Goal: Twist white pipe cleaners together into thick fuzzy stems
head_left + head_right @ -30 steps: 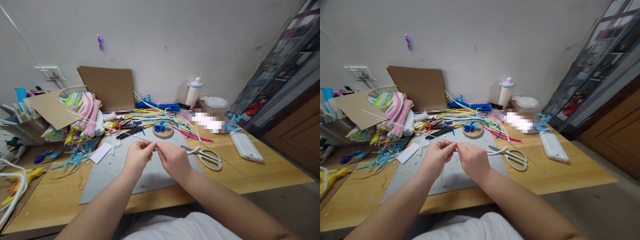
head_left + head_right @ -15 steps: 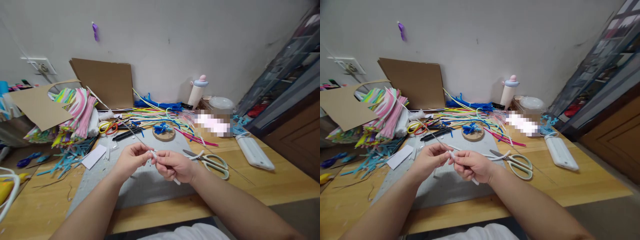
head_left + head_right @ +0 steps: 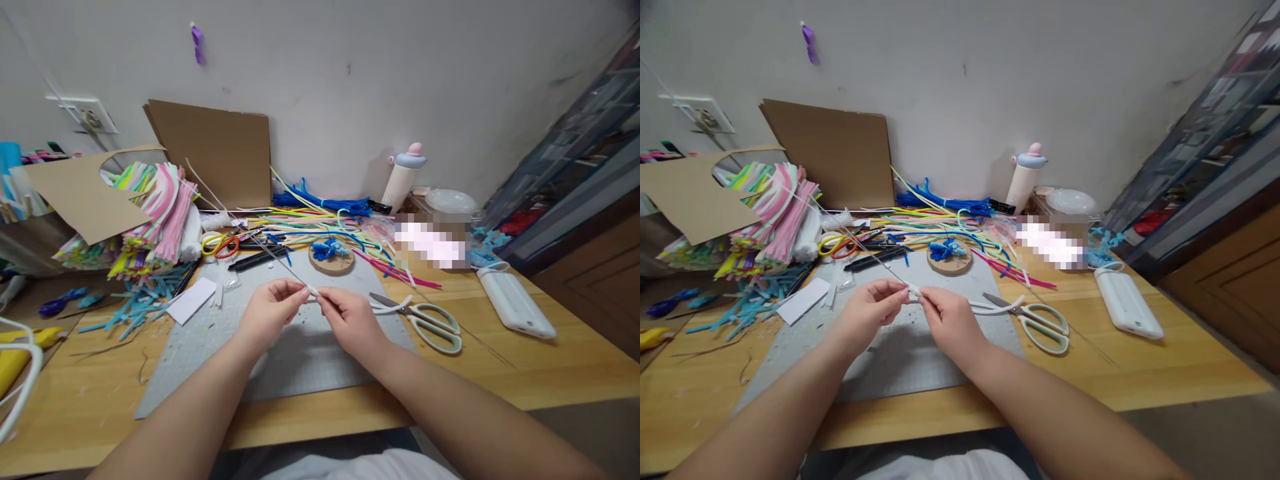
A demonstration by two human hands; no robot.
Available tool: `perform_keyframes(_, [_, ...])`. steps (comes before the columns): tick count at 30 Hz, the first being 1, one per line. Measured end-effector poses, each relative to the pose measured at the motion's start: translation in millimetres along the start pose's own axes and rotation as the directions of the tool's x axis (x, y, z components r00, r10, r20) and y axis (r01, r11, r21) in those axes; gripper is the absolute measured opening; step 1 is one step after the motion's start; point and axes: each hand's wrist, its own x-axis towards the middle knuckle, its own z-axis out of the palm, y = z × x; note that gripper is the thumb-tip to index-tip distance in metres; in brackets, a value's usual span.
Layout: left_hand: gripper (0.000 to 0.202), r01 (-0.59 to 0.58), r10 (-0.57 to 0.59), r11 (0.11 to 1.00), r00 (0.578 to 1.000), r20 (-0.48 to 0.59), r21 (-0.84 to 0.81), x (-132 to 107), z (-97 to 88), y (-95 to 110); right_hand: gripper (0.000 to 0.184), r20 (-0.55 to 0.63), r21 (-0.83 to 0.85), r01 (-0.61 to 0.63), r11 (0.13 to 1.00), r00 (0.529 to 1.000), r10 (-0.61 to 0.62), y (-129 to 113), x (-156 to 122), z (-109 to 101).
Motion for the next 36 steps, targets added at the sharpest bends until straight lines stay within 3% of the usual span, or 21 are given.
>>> perform_keyframes(3, [0.031,-0.007,0.006,1.000,0.999,-0.039,-0.014,0.7,3.6,-6.0,0.023,-0.008,-0.181,0.123,0.976,0.992,-0.127,-1.4,-4.6,0.8])
perform_keyframes(7, [0.029,-0.014,0.014,1.000,0.999,-0.042,-0.007,1.1,3.7,-8.7,0.026,0.013,-0.244,0.143,0.959,0.989,-0.144,-2.9,-8.4,1.9])
perform_keyframes(10, [0.027,-0.027,0.027,1.000,0.999,-0.024,0.011,0.5,-0.3,-5.0,0.023,0.036,-0.080,0.052,0.995,0.998,-0.049,-3.0,-7.2,2.4])
perform_keyframes(12, [0.027,-0.025,0.025,0.999,0.999,0.023,0.022,-1.0,-4.3,-0.2,0.023,0.157,0.209,-0.151,0.966,0.980,0.119,-3.1,-4.7,1.7])
perform_keyframes(14, [0.026,-0.020,0.013,0.998,0.994,0.107,0.060,-3.4,-8.5,5.3,0.029,0.409,0.489,-0.422,0.763,0.884,0.227,-3.6,-1.8,-0.1])
perform_keyframes(16, [0.025,-0.020,-0.006,0.993,0.976,0.216,0.118,-6.5,-11.5,10.0,0.035,0.653,0.591,-0.636,0.496,0.738,0.169,-4.6,0.3,-3.4])
perform_keyframes(18, [0.023,-0.038,-0.009,0.986,0.959,0.283,0.161,-9.4,-12.5,13.4,0.035,0.779,0.576,-0.751,0.322,0.624,0.063,-6.0,0.9,-7.3])
perform_keyframes(20, [0.022,-0.064,0.011,0.982,0.957,0.288,0.175,-11.5,-11.4,15.7,0.028,0.807,0.573,-0.785,0.237,0.591,0.009,-7.5,0.4,-11.0])
perform_keyframes(22, [0.022,-0.077,0.034,0.984,0.966,0.256,0.162,-12.5,-9.1,17.3,0.022,0.780,0.609,-0.767,0.202,0.625,0.022,-8.6,-0.4,-13.1])
perform_keyframes(26, [0.024,-0.047,0.025,0.991,0.984,0.176,0.121,-11.6,-6.1,18.3,0.020,0.707,0.674,-0.705,0.222,0.702,0.086,-8.2,-0.4,-12.3])
perform_keyframes(30, [0.026,0.001,-0.015,0.994,0.992,0.123,0.112,-9.9,-7.1,16.4,0.022,0.634,0.691,-0.643,0.330,0.758,0.152,-4.1,1.1,-7.3])
perform_keyframes(33, [0.025,0.016,-0.026,0.992,0.997,0.079,0.122,-9.4,-7.4,15.8,0.026,0.539,0.653,-0.575,0.492,0.810,0.232,-0.4,1.6,-2.9])
perform_keyframes(36, [0.023,0.014,-0.018,0.987,1.000,0.024,0.163,-10.0,-5.2,16.4,0.029,0.371,0.507,-0.436,0.744,0.889,0.268,1.7,1.3,0.0])
